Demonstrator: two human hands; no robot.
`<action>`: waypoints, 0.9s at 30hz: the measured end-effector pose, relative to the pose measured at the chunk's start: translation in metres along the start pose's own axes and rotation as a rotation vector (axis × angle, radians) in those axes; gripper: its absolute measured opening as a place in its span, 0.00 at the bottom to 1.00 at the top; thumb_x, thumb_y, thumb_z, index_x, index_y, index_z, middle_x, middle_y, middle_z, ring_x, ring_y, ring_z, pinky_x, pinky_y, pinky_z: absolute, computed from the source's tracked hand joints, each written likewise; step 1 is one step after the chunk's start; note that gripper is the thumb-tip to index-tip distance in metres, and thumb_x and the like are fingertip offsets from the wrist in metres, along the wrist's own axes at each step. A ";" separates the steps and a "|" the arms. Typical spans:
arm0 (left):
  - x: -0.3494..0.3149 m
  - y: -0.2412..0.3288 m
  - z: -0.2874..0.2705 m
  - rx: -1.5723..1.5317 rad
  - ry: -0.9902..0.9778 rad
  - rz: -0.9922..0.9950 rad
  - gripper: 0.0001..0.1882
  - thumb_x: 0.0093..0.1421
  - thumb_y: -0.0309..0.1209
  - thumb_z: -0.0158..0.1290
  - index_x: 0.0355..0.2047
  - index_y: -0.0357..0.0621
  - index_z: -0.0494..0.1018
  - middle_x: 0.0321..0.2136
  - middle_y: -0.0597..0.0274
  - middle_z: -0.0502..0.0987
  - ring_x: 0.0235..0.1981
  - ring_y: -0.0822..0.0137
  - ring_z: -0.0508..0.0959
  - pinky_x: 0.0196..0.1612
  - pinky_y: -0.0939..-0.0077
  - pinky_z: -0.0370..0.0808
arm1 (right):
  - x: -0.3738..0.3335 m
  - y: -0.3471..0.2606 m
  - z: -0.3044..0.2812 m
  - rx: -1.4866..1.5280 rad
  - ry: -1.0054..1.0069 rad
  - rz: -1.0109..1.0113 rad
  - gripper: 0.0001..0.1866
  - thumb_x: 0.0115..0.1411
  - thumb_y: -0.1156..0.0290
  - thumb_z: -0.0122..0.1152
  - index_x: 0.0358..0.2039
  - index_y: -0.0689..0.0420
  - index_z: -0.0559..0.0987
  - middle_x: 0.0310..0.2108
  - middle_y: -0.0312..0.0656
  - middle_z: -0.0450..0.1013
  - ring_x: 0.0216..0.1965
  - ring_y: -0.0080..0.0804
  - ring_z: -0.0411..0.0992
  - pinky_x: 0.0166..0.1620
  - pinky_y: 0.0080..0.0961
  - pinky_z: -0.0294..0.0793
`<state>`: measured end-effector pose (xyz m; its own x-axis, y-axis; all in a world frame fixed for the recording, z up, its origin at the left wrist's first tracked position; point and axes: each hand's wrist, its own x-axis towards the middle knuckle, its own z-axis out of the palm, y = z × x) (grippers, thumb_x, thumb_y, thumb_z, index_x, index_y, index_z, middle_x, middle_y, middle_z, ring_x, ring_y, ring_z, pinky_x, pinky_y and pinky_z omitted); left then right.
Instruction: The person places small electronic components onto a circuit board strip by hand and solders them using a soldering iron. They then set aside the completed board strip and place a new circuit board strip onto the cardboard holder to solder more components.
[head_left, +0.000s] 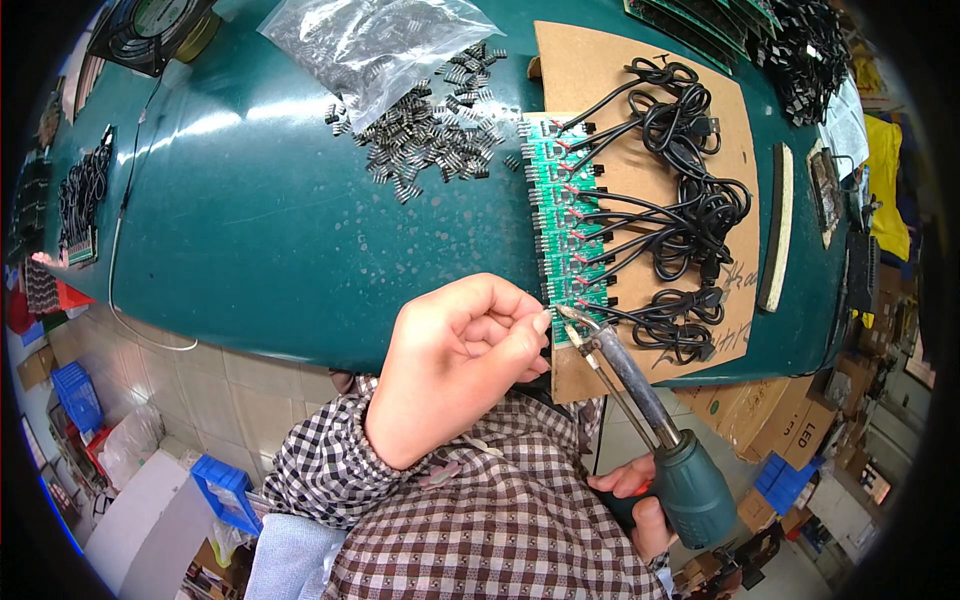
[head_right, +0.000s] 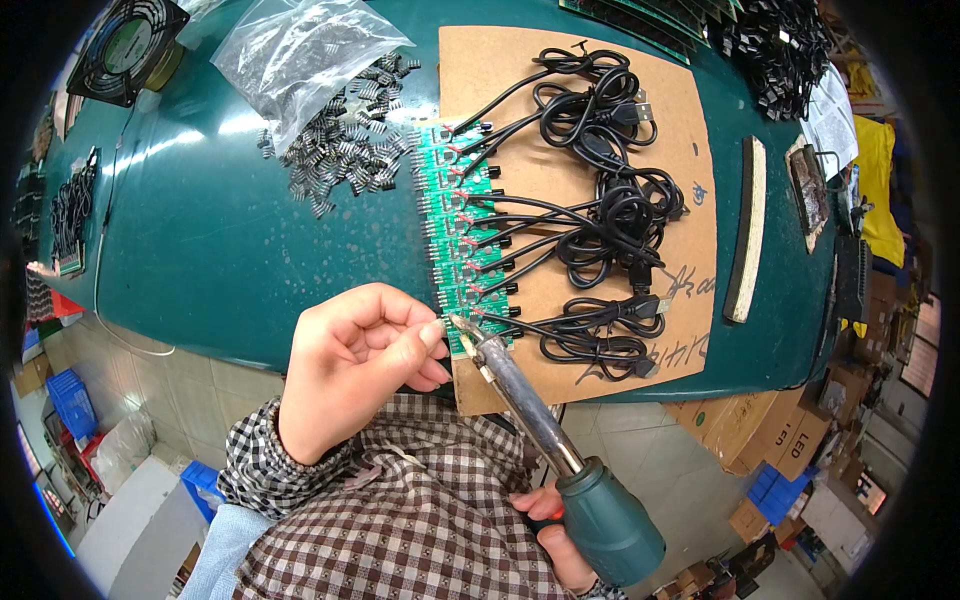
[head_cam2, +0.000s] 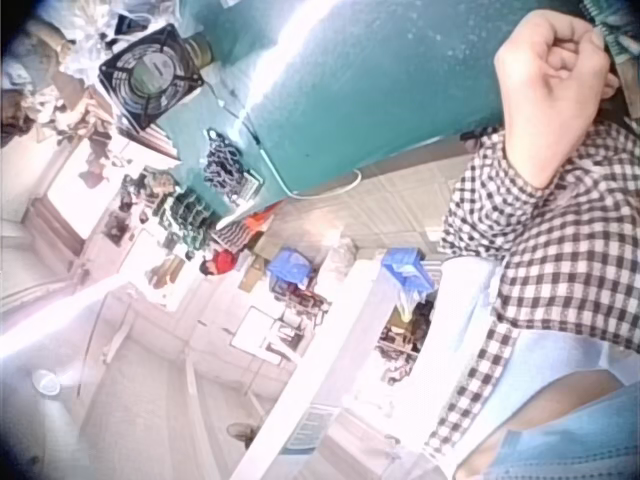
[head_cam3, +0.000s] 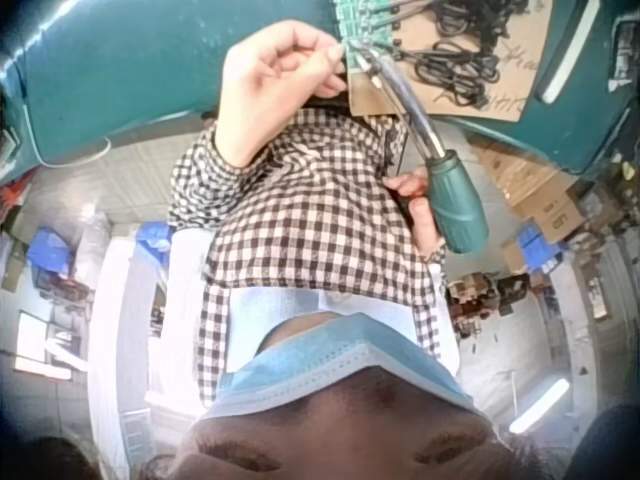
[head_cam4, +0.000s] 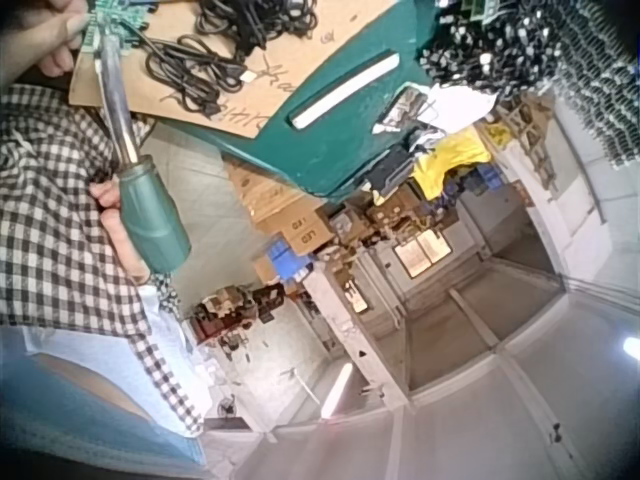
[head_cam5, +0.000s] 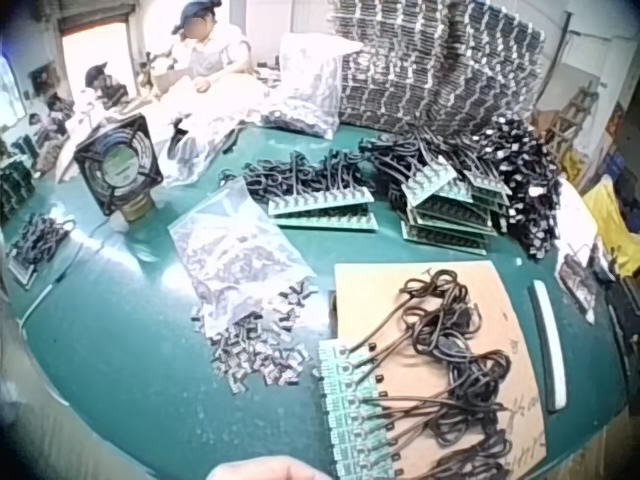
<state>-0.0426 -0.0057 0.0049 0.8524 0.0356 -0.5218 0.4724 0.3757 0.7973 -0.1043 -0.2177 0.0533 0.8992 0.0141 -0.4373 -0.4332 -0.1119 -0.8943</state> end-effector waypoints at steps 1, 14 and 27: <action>0.000 0.000 0.000 -0.001 0.003 0.000 0.05 0.55 0.23 0.49 0.30 0.31 0.68 0.24 0.59 0.74 0.24 0.73 0.76 0.27 0.84 0.75 | -0.001 0.002 -0.003 0.004 -0.014 0.012 0.26 0.51 0.54 0.57 0.35 0.67 0.64 0.22 0.44 0.64 0.27 0.36 0.69 0.35 0.40 0.75; 0.000 -0.001 0.000 0.000 0.012 -0.007 0.05 0.55 0.22 0.49 0.30 0.31 0.68 0.24 0.59 0.74 0.24 0.73 0.76 0.26 0.84 0.75 | -0.004 0.000 -0.006 0.027 -0.052 0.048 0.23 0.52 0.56 0.57 0.31 0.66 0.64 0.22 0.44 0.64 0.27 0.35 0.69 0.36 0.41 0.75; -0.006 0.005 -0.005 0.079 0.026 0.047 0.06 0.54 0.22 0.49 0.32 0.31 0.68 0.28 0.58 0.74 0.27 0.73 0.76 0.28 0.84 0.74 | 0.010 0.008 -0.004 0.235 -0.035 -0.232 0.24 0.55 0.56 0.52 0.36 0.67 0.60 0.21 0.42 0.62 0.25 0.32 0.68 0.30 0.35 0.77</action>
<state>-0.0467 0.0006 0.0104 0.8683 0.0759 -0.4901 0.4492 0.2988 0.8420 -0.0983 -0.2228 0.0422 0.9746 0.0469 -0.2191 -0.2235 0.1301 -0.9660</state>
